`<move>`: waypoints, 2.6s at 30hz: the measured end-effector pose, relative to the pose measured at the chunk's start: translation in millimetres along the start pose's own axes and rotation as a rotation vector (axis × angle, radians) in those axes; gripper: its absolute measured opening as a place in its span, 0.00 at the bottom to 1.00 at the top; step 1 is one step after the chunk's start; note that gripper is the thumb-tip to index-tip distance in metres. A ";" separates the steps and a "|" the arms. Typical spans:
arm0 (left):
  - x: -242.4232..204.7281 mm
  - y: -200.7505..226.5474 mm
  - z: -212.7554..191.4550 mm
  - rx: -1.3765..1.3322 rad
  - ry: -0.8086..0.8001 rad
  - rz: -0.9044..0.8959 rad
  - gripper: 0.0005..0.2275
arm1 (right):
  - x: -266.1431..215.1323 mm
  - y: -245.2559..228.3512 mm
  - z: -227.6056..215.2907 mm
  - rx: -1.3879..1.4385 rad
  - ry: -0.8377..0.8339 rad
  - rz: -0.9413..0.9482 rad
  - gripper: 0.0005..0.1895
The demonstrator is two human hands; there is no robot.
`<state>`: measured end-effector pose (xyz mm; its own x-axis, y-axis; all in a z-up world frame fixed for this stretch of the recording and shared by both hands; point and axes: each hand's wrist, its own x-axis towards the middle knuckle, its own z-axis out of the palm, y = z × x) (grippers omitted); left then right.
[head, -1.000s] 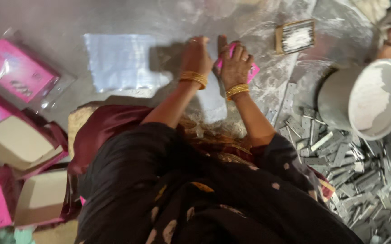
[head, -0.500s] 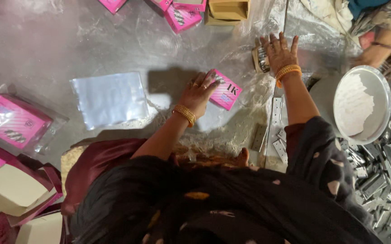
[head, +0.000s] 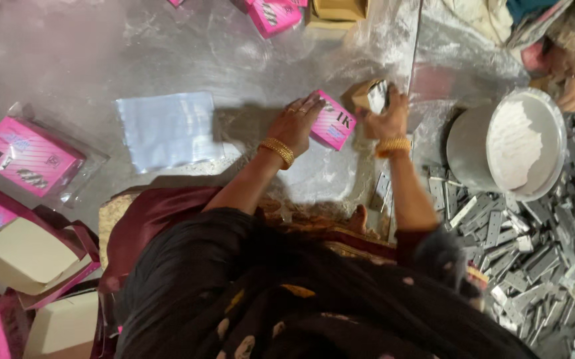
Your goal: The person places metal hardware pieces into pink boxes, closes them, and puts the boxes into clear plastic bags. The person repeats this process for multiple units.
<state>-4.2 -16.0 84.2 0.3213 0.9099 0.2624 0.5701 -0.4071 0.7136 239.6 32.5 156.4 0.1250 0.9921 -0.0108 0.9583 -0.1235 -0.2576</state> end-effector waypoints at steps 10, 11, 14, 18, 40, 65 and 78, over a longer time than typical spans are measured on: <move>0.5 -8.9 13.4 -0.015 0.092 -0.106 0.24 | 14.0 -90.4 9.5 -0.402 -0.102 -0.240 0.46; -0.7 -11.6 17.9 0.013 0.110 -0.094 0.24 | 38.5 -86.3 3.5 -0.149 -0.063 -0.209 0.44; -0.5 -19.0 28.3 0.053 0.152 -0.119 0.22 | 118.5 -92.1 4.6 0.033 0.289 -0.358 0.48; -3.3 -22.5 24.4 0.051 0.162 -0.173 0.15 | 182.7 -108.6 25.0 -0.390 0.136 -0.381 0.49; 29.5 3.0 -10.3 -0.768 0.492 -0.346 0.19 | 29.0 -10.8 -1.8 1.055 0.229 0.191 0.37; 34.2 -14.7 -14.9 -1.431 0.328 -0.520 0.28 | -58.1 -73.6 -8.8 1.774 -0.335 0.161 0.17; 16.7 52.1 -4.6 -1.200 0.004 -0.169 0.23 | -124.5 1.6 23.3 0.402 0.206 -0.137 0.69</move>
<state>27.4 -21.6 128.8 0.3068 0.9456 0.1085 -0.4597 0.0474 0.8868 219.6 -90.7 134.8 0.0921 0.9685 0.2311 0.7989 0.0667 -0.5978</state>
